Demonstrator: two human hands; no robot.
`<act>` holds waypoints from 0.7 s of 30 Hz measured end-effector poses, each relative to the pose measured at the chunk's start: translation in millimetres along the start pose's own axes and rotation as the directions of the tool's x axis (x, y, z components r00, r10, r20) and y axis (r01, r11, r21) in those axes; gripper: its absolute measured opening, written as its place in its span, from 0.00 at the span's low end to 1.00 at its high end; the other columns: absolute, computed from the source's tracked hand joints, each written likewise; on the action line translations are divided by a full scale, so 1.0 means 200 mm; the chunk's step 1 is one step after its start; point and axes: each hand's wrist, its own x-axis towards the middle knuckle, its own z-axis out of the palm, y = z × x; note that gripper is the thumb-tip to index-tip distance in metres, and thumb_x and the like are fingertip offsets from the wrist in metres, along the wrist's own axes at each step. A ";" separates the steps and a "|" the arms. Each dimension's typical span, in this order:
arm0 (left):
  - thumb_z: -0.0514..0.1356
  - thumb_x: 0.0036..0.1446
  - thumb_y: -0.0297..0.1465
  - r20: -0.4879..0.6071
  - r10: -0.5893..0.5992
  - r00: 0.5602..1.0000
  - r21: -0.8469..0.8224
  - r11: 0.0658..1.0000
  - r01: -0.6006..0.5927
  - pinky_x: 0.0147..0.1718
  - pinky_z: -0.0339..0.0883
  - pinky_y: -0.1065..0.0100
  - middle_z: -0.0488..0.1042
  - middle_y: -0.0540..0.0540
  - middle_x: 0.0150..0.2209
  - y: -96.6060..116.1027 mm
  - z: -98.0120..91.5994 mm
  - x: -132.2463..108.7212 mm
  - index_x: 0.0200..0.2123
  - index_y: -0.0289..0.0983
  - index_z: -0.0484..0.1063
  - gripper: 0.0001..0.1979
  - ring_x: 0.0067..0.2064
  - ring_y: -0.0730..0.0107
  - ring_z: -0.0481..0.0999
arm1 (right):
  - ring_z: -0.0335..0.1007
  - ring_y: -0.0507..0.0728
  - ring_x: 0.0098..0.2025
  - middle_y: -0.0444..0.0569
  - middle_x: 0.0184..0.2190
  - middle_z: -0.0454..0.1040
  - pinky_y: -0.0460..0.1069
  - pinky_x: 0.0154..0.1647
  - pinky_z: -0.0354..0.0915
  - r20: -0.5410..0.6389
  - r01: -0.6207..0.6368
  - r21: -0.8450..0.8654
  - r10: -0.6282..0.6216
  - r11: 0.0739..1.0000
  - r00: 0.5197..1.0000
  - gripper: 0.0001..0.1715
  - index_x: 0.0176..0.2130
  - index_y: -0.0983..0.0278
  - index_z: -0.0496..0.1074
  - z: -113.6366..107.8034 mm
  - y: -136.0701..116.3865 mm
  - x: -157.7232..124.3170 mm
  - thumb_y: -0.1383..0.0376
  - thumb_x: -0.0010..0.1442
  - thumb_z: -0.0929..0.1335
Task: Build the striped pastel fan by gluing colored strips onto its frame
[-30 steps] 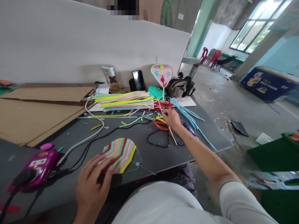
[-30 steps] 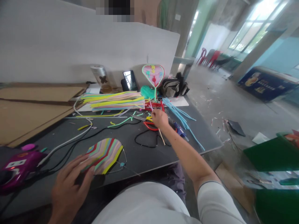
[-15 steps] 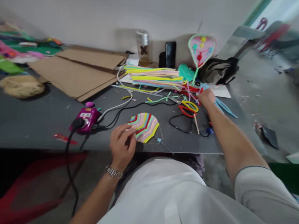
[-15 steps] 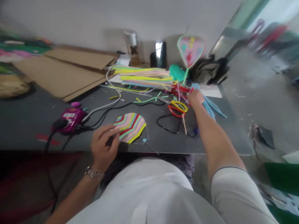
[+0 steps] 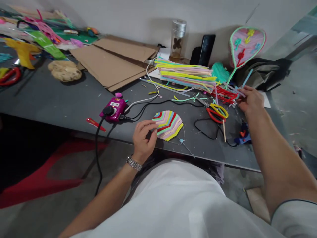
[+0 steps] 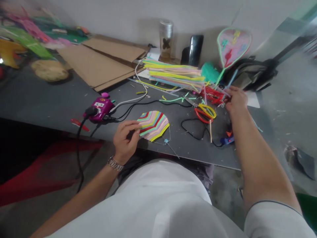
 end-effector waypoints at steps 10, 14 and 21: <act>0.62 0.67 0.29 0.056 -0.027 0.998 -0.032 0.999 0.029 0.53 0.73 0.56 0.82 0.43 0.45 0.05 -0.06 -0.02 0.44 0.40 0.80 0.06 0.49 0.60 0.80 | 0.66 0.43 0.29 0.54 0.33 0.83 0.53 0.34 0.56 -0.129 -0.038 -0.001 0.038 0.999 0.991 0.15 0.36 0.79 0.76 -0.09 -0.30 -0.03 0.65 0.57 0.74; 0.62 0.68 0.30 0.135 -0.203 0.970 -0.183 0.957 0.226 0.43 0.73 0.66 0.82 0.45 0.41 0.18 -0.13 -0.14 0.42 0.39 0.81 0.06 0.42 0.66 0.80 | 0.66 0.46 0.28 0.43 0.27 0.78 0.48 0.33 0.58 0.403 0.027 0.051 -0.045 0.998 0.914 0.06 0.32 0.69 0.76 -0.10 -0.57 -0.59 0.70 0.60 0.75; 0.64 0.64 0.43 0.679 -0.455 0.577 -0.234 0.610 0.757 0.32 0.65 0.69 0.77 0.47 0.28 0.31 -0.13 -0.29 0.29 0.35 0.78 0.17 0.31 0.69 0.73 | 0.70 0.52 0.30 0.44 0.29 0.76 0.47 0.34 0.58 0.745 0.065 -0.300 0.191 0.952 0.639 0.06 0.31 0.62 0.74 -0.03 -0.62 -1.32 0.72 0.59 0.70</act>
